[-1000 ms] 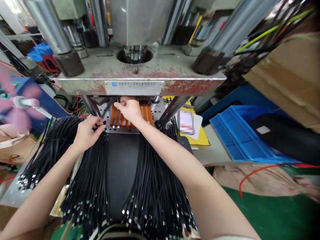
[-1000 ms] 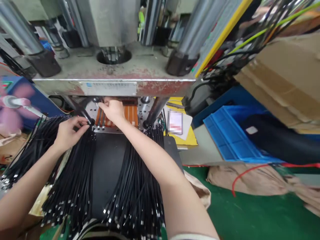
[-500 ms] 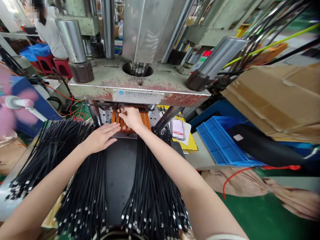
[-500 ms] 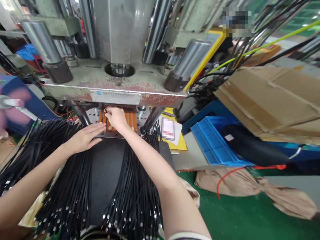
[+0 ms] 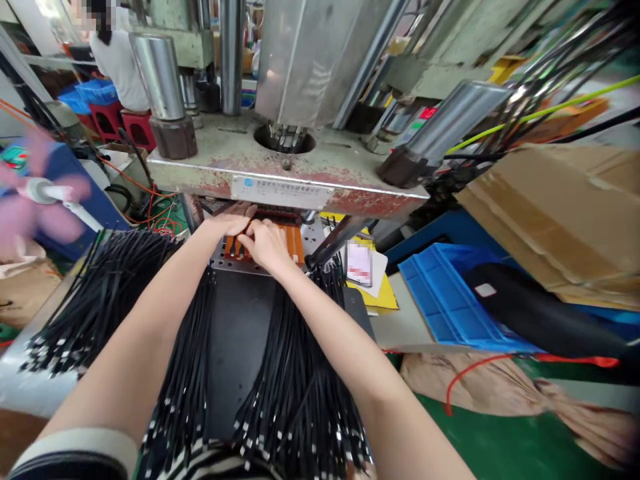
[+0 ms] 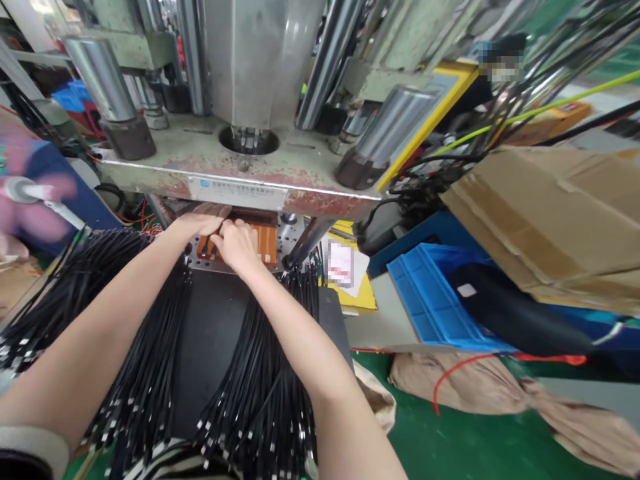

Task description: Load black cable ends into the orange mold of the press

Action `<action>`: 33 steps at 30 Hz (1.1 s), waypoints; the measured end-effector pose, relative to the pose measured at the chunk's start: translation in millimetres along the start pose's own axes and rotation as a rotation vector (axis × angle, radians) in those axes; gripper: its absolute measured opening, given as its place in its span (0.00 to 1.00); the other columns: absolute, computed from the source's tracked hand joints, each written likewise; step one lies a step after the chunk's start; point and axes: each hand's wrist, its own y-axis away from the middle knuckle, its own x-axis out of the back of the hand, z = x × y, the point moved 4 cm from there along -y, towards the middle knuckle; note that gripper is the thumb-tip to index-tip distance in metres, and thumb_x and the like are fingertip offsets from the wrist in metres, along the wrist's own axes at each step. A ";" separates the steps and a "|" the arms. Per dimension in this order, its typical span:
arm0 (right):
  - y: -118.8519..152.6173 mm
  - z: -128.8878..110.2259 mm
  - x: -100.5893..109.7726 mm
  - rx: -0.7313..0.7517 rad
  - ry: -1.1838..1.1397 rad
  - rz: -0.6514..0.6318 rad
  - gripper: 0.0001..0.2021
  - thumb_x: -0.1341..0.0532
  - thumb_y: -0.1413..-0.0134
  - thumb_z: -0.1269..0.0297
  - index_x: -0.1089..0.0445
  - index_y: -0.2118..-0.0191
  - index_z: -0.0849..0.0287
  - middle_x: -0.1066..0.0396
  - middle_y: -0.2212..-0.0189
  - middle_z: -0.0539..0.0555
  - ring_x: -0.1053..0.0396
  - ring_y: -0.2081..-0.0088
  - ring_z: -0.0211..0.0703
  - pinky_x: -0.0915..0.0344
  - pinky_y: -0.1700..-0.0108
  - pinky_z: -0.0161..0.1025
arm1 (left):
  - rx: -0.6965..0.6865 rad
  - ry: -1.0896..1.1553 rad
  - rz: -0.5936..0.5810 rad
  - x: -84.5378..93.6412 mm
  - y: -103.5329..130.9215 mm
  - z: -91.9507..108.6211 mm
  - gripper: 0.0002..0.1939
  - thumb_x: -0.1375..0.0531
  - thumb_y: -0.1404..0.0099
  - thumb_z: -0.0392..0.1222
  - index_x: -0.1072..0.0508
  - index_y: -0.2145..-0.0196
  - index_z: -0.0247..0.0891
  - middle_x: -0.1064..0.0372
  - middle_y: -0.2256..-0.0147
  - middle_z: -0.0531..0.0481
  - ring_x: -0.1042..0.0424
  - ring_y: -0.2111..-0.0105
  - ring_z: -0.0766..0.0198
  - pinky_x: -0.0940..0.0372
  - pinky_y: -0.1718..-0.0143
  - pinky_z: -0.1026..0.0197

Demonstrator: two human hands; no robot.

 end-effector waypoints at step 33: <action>117.8 -4.8 61.7 0.134 -0.925 0.203 0.07 0.45 0.35 0.59 0.37 0.65 0.55 0.32 0.75 0.47 0.35 0.75 0.38 0.39 0.69 0.34 | -0.234 1.138 0.342 79.2 149.7 86.1 0.10 0.40 0.33 0.46 0.31 0.63 0.36 0.36 0.74 0.54 0.39 0.81 0.73 0.41 0.81 0.70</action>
